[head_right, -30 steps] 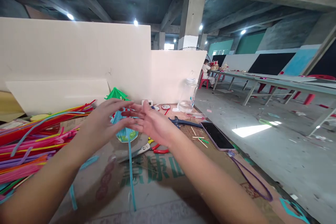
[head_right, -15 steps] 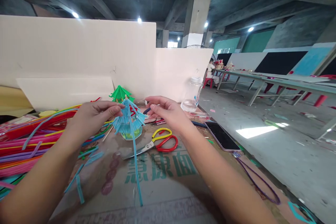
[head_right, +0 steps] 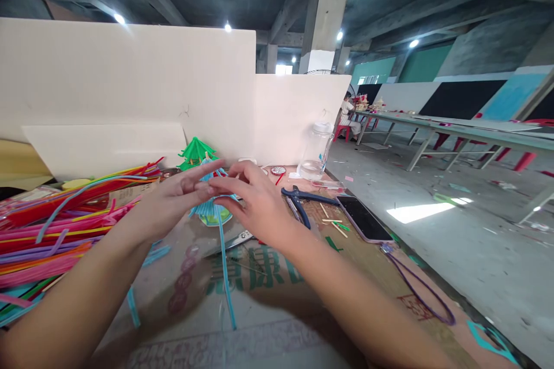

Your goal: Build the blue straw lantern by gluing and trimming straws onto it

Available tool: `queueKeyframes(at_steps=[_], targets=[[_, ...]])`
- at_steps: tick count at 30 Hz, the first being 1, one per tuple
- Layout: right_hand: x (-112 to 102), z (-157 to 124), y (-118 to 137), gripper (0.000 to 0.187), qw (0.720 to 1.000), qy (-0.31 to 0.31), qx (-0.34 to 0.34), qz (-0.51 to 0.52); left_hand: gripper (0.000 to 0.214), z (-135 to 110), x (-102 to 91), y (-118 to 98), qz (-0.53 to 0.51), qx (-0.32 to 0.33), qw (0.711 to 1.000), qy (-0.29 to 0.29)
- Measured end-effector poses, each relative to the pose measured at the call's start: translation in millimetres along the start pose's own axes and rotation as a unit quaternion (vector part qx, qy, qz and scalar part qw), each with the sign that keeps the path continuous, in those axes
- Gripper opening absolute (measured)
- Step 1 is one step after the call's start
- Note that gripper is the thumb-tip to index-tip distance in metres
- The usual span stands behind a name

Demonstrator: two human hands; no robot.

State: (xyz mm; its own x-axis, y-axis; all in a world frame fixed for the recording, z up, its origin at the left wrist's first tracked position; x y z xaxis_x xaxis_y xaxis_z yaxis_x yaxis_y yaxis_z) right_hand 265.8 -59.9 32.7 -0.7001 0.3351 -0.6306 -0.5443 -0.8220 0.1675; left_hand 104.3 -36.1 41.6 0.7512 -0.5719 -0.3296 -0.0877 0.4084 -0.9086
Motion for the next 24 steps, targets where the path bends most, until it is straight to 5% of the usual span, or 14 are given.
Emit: queueKeyframes(at_steps=[5,11,18,22,24], targets=[[-2,1,1,0.012,0.998,-0.051,-0.010,-0.017,0.060,-2,3.3,-3,0.037,-0.014,0.999,0.016],[-25,10,-4,0.010,0.993,-0.067,0.076,0.069,0.036,0,-1.5,5,0.068,-0.044,0.988,0.135],[-22,11,-7,0.009,0.984,-0.053,0.103,0.136,0.036,7,-6.1,14,0.091,-0.050,0.992,0.071],[-11,10,-1,0.008,0.982,-0.028,0.095,0.162,0.032,11,10.4,14,0.063,-0.015,0.989,0.129],[-9,9,-1,0.007,0.983,-0.020,0.092,0.158,0.029,11,10.7,15,0.048,-0.010,0.993,0.110]])
Point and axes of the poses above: each hand's wrist, its own z-axis towards the middle knuckle, its own x-axis out of the palm, y = z × x, the point moved 3 cm from there along z, towards the middle knuckle, and after that the axes turned 9 degrees about y, right-handed, at the moved point
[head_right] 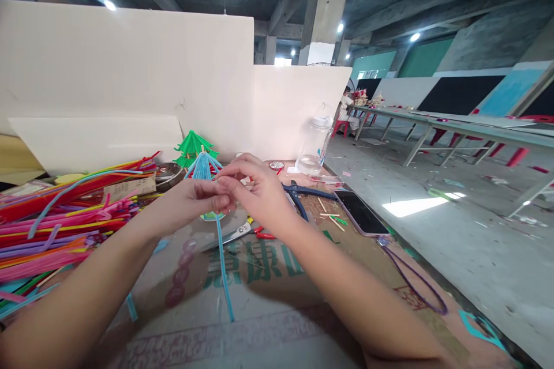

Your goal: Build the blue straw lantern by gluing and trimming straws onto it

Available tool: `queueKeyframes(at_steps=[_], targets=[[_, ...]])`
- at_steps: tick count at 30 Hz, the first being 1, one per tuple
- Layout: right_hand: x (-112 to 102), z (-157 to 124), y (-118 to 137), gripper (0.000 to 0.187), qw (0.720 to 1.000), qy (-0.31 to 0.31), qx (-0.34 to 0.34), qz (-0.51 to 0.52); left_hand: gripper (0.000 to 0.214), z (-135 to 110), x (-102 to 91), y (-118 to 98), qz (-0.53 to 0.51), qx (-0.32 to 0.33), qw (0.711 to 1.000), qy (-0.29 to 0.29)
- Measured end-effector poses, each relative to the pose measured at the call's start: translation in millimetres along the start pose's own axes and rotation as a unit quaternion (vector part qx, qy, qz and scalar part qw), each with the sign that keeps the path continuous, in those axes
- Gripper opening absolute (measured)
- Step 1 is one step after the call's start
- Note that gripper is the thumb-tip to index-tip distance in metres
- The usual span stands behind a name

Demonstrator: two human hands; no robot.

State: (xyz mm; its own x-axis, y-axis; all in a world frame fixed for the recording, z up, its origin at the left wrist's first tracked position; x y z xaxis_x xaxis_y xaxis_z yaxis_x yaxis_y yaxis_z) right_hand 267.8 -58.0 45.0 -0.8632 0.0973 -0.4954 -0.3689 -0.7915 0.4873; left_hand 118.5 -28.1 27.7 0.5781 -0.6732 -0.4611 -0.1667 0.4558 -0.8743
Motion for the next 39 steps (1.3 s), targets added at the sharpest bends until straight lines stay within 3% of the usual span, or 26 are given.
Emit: queueKeyframes(at_steps=[4,6,11,15,21,26,32,36,39], targets=[[-1,-1,-4,0.006,0.999,-0.009,-0.014,-0.042,0.031,-4,-14.0,4,-0.047,-0.005,0.993,-0.109],[-1,-3,-7,0.008,0.994,-0.023,-0.047,-0.094,0.035,-5,-17.6,6,-0.097,-0.003,0.987,-0.125],[5,-12,-11,0.022,0.954,-0.033,-0.145,-0.259,0.035,-2,-6.0,7,-0.253,0.001,0.965,-0.063],[8,-12,-11,0.025,0.947,-0.021,-0.165,-0.273,0.038,0,-0.6,4,-0.307,0.018,0.950,-0.047],[12,-7,-10,0.023,0.970,0.025,-0.123,-0.209,0.050,1,-0.6,0,-0.250,0.067,0.966,-0.010],[4,-5,-7,0.010,0.987,-0.013,-0.083,-0.140,0.064,-6,-4.6,2,-0.244,0.033,0.969,0.021],[-1,-6,-5,0.019,0.979,-0.022,-0.094,-0.180,0.035,-5,-12.8,5,-0.167,0.006,0.985,-0.028],[5,-10,-4,0.029,0.961,-0.015,-0.135,-0.243,0.031,0,-7.8,7,-0.165,0.016,0.983,-0.083],[7,-10,-3,0.035,0.968,0.008,-0.125,-0.218,0.026,0,-9.1,6,-0.160,0.036,0.977,-0.138]])
Point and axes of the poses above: each hand's wrist, its own z-axis towards the middle knuckle, its own x-axis out of the palm, y = z × x, the point moved 3 cm from there along z, towards the middle knuckle, and after that the axes turned 9 degrees about y, right-handed, at the moved point
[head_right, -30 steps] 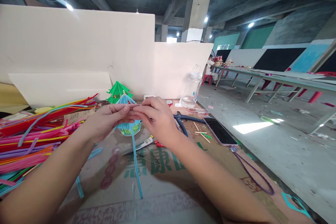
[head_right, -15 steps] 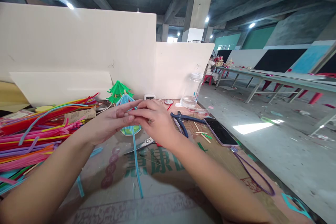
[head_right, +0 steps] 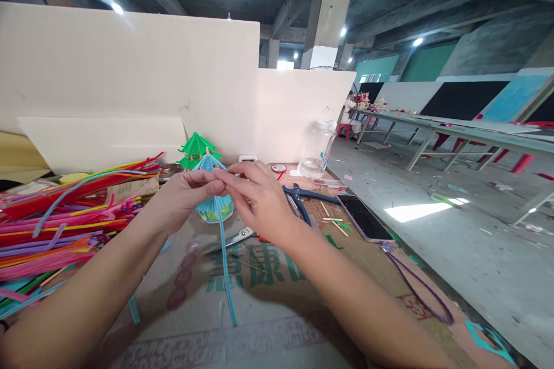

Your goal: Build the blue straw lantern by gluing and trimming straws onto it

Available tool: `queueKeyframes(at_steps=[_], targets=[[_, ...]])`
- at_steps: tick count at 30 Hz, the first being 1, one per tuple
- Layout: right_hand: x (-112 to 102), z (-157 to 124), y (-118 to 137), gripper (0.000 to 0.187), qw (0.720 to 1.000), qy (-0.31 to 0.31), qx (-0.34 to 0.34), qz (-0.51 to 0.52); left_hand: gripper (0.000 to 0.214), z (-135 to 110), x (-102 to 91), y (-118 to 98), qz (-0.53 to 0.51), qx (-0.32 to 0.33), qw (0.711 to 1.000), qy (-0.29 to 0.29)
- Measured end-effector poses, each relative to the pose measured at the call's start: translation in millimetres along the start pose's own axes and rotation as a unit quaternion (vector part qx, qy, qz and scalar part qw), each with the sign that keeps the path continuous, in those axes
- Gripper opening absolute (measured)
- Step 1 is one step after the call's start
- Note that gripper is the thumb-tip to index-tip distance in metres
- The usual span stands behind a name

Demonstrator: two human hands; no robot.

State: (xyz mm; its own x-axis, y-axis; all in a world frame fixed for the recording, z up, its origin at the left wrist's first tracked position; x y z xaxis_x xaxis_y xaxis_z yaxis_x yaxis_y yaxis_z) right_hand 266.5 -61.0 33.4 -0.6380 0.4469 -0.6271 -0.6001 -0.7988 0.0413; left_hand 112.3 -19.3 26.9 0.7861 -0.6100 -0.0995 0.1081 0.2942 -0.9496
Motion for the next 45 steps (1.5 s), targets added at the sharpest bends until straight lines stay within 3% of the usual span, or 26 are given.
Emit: queueKeyframes(at_steps=[8,16,19,23,26,27,29,30,31,32,33,35,37,39,41,45], targets=[[-6,5,5,0.032,0.998,0.012,-0.022,0.065,0.033,-4,-5.6,-6,-0.004,-0.005,1.000,0.002],[-9,6,6,0.010,0.996,0.006,-0.051,0.076,0.044,-5,2.9,-5,0.061,-0.022,0.990,0.126],[-16,8,24,0.011,0.994,0.057,-0.091,0.003,0.040,-9,-5.2,-14,0.148,-0.027,0.976,0.160],[-31,2,64,0.020,0.971,0.099,-0.192,-0.106,0.041,-14,-36.5,-24,0.215,0.002,0.976,0.025],[-49,-8,53,0.027,0.955,0.048,-0.241,-0.165,0.038,-15,-53.1,-24,0.205,-0.009,0.978,-0.021],[-60,-10,34,0.023,0.957,0.004,-0.204,-0.208,0.037,-15,-56.3,-24,0.199,-0.015,0.980,-0.028],[-87,-16,-21,0.013,0.953,-0.094,-0.047,-0.285,0.037,-15,-61.4,-26,0.191,-0.020,0.980,-0.048],[-101,-20,-50,0.022,0.944,-0.132,0.019,-0.301,0.036,-16,-63.9,-28,0.193,-0.024,0.979,-0.061],[-114,-24,-79,0.036,0.922,-0.150,0.145,-0.327,0.035,-16,-66.9,-30,0.199,-0.029,0.977,-0.075],[-125,-30,-105,0.053,0.895,-0.146,0.263,-0.331,0.034,-17,-70.3,-31,0.210,-0.038,0.973,-0.089],[-131,-35,-124,0.066,0.880,-0.118,0.332,-0.318,0.033,-18,-74.3,-33,0.227,-0.042,0.967,-0.106],[-134,-39,-138,0.067,0.886,-0.119,0.346,-0.283,0.036,-19,-84.1,-34,0.276,-0.039,0.946,-0.165],[-123,-38,-135,0.057,0.914,-0.139,0.310,-0.223,0.039,-19,-92.5,-31,0.329,-0.050,0.917,-0.221],[-102,-33,-127,0.044,0.934,-0.136,0.293,-0.153,0.039,-17,-95.0,-21,0.346,-0.086,0.909,-0.215],[-74,-29,-121,0.035,0.946,-0.076,0.302,-0.084,0.042,-12,-91.6,-11,0.348,-0.079,0.914,-0.192],[-14,-36,-103,0.023,0.949,0.122,0.291,0.008,0.053,1,-78.2,8,0.378,-0.028,0.910,-0.168]])
Point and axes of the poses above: each hand's wrist, its own z-axis towards the middle knuckle, its own x-axis out of the palm, y = z × x, the point moved 3 cm from there along z, towards the middle knuckle, and after that the axes turned 9 degrees about y, right-handed, at the moved point
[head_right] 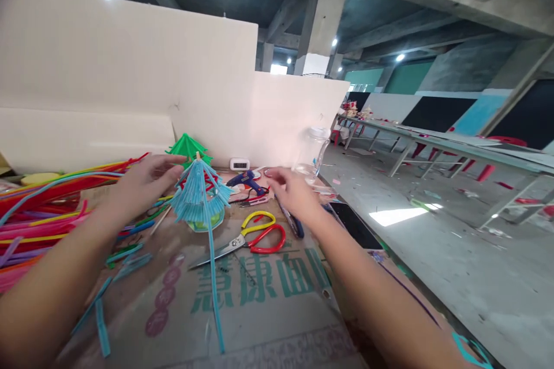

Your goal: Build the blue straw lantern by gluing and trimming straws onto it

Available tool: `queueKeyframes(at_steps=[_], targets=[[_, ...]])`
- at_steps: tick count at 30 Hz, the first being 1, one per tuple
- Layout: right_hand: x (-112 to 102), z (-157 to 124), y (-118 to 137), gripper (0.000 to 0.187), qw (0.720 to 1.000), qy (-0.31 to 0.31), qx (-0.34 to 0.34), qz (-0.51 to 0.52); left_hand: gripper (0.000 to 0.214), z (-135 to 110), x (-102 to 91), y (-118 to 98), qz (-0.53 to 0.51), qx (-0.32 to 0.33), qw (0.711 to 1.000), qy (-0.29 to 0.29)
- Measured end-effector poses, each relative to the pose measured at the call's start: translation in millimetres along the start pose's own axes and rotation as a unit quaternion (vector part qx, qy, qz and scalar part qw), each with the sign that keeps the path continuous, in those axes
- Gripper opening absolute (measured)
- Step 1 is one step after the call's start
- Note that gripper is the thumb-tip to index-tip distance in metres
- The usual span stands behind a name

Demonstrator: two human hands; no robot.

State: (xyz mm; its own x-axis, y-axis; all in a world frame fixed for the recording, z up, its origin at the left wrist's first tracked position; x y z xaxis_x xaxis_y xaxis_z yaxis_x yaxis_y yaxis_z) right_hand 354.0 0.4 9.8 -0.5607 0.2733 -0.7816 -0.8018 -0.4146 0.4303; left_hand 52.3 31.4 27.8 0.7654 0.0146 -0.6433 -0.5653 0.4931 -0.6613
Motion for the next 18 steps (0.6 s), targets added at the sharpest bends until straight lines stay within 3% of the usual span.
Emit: queueKeyframes(at_steps=[4,10,14,18], targets=[[41,-27,12,0.029,0.983,0.160,-0.079,-0.052,0.056,4,16.2,1,0.033,0.027,0.999,0.012],[57,-50,5,0.064,0.928,0.330,-0.150,-0.089,0.058,7,22.8,11,0.005,0.040,0.999,0.025],[65,-46,-3,0.071,0.921,0.338,-0.172,-0.086,0.051,8,23.7,12,-0.008,0.048,0.998,0.031],[68,-42,-4,0.052,0.918,0.344,-0.166,-0.103,0.051,8,21.8,13,-0.018,0.044,0.998,0.030]])
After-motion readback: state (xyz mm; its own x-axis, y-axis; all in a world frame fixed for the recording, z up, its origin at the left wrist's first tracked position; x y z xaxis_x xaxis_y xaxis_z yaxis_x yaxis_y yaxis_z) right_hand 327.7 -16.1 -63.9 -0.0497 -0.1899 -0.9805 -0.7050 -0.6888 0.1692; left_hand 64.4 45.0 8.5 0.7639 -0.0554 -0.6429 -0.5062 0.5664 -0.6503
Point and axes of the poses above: each hand's wrist, its own z-axis towards the middle knuckle, its own x-axis out of the palm, y = z × x, the point moved 3 cm from there along z, towards the middle knuckle, and after that the axes turned 9 degrees about y, right-handed, at the moved point
